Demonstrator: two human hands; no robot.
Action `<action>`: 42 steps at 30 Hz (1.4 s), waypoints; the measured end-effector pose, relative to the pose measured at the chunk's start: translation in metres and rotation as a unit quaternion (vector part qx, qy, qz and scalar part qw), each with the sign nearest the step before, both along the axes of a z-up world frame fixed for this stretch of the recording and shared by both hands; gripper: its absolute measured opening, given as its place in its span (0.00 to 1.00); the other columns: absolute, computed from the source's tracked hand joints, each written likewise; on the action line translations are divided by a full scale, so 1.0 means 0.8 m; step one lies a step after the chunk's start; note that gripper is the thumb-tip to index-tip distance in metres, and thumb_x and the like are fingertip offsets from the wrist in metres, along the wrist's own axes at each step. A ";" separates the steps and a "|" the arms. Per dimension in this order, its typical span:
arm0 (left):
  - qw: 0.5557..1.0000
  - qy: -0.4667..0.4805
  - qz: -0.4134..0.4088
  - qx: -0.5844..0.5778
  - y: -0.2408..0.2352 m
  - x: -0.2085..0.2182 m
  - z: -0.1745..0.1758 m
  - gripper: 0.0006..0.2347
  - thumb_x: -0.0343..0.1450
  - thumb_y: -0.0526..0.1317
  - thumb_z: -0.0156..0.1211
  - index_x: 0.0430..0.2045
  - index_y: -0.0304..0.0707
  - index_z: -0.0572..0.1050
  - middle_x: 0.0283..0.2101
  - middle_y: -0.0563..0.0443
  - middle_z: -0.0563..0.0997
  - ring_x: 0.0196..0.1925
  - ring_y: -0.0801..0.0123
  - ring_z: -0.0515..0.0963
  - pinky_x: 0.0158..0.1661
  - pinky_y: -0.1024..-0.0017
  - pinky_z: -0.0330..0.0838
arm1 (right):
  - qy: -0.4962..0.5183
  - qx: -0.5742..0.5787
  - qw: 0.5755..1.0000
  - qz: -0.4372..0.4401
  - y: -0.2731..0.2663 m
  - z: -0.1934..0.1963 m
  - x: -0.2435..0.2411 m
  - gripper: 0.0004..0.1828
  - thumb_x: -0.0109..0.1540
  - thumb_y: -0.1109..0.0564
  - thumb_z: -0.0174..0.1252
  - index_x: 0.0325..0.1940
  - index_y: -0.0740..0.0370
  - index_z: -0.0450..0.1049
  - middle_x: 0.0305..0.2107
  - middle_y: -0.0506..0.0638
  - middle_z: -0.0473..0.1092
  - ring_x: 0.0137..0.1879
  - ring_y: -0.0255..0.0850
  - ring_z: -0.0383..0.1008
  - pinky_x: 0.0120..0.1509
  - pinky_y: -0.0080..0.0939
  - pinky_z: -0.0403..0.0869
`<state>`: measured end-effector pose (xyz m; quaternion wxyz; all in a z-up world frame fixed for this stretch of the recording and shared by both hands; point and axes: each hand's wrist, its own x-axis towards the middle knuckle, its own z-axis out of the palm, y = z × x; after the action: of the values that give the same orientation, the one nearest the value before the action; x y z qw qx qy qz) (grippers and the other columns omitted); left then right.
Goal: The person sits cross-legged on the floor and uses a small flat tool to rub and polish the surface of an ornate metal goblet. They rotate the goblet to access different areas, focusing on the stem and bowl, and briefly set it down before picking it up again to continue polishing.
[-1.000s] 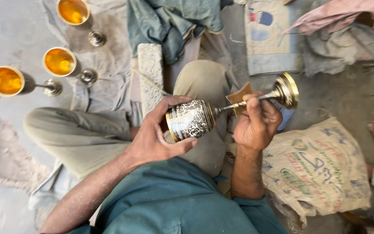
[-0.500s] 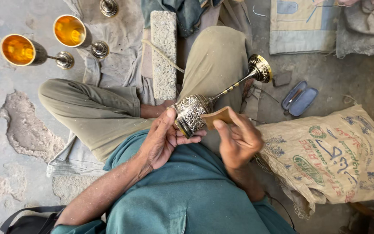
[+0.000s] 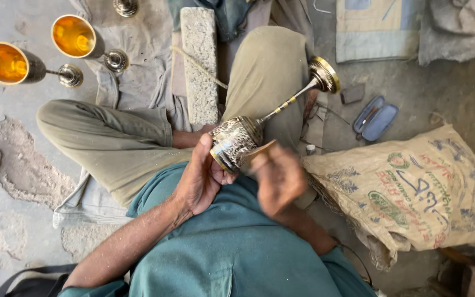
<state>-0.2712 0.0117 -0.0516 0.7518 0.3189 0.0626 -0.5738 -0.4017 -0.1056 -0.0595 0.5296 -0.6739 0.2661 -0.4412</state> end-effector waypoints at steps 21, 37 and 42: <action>0.651 -0.758 0.000 0.035 0.010 0.011 0.031 0.38 0.60 0.50 0.82 0.62 0.33 0.67 0.64 0.35 0.72 0.63 0.47 0.77 0.62 0.59 0.74 | 0.062 0.072 0.993 0.071 -0.019 0.035 -0.042 0.16 0.69 0.68 0.59 0.61 0.70 0.71 0.41 0.56 0.75 0.39 0.35 0.75 0.42 0.35 0.77; 0.638 -0.754 -0.071 0.139 0.006 0.021 0.032 0.40 0.55 0.46 0.81 0.60 0.32 0.64 0.55 0.37 0.74 0.56 0.44 0.73 0.58 0.54 0.68 | -0.016 0.114 0.993 0.006 -0.037 -0.007 -0.017 0.15 0.68 0.65 0.62 0.58 0.72 0.71 0.41 0.58 0.77 0.38 0.35 0.77 0.37 0.34 0.78; 0.824 -0.549 -0.109 0.084 0.017 0.006 0.036 0.37 0.64 0.45 0.75 0.64 0.29 0.60 0.61 0.38 0.72 0.65 0.55 0.73 0.63 0.62 0.69 | -0.043 0.133 0.990 0.020 -0.039 -0.040 -0.023 0.15 0.69 0.66 0.61 0.59 0.73 0.70 0.40 0.59 0.76 0.38 0.36 0.76 0.37 0.35 0.76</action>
<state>-0.2661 0.0254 -0.0228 0.5649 0.6482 -0.3475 -0.3741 -0.4203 -0.1368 -0.0918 0.6342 -0.5829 0.2862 -0.4197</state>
